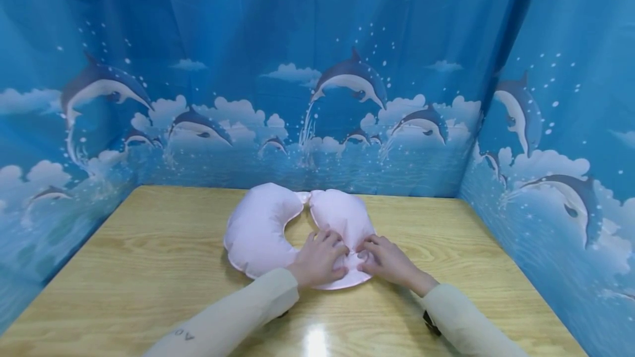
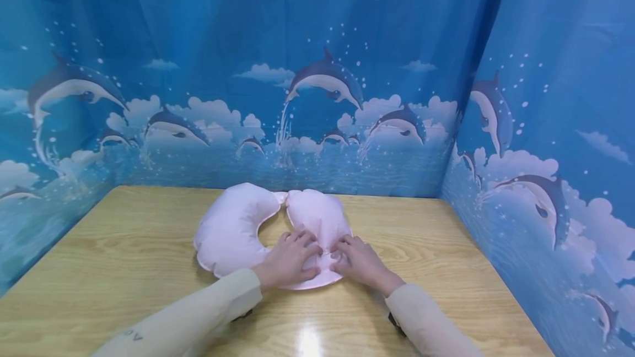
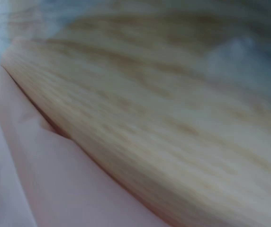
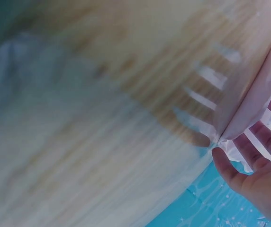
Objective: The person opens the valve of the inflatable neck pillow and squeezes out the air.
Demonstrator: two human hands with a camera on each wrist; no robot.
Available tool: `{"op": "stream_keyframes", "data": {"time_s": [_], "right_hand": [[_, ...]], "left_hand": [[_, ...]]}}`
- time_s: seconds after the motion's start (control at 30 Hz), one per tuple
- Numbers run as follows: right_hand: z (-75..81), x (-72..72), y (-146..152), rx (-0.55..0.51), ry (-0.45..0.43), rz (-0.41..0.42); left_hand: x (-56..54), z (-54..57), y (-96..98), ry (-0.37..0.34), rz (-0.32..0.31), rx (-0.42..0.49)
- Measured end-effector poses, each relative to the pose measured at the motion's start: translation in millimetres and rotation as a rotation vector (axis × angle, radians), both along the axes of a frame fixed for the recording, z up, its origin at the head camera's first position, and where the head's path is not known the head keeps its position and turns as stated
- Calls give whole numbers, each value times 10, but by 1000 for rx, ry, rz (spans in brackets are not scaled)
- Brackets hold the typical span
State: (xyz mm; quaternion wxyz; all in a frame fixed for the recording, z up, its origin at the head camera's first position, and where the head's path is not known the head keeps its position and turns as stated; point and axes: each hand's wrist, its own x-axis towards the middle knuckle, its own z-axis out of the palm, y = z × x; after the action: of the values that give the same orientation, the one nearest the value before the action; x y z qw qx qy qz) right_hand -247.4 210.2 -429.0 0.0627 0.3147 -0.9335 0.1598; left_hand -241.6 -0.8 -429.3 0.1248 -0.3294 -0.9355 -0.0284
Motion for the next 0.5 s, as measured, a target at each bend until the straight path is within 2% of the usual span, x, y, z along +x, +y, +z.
{"op": "stream_keyframes", "data": {"time_s": [0.23, 0.5], "right_hand": [[0, 1, -13, 34, 4, -6], [31, -4, -36, 61, -22, -3]], "left_hand": [[3, -29, -5, 28, -7, 1], [-6, -32, 3, -1, 7, -21]]}}
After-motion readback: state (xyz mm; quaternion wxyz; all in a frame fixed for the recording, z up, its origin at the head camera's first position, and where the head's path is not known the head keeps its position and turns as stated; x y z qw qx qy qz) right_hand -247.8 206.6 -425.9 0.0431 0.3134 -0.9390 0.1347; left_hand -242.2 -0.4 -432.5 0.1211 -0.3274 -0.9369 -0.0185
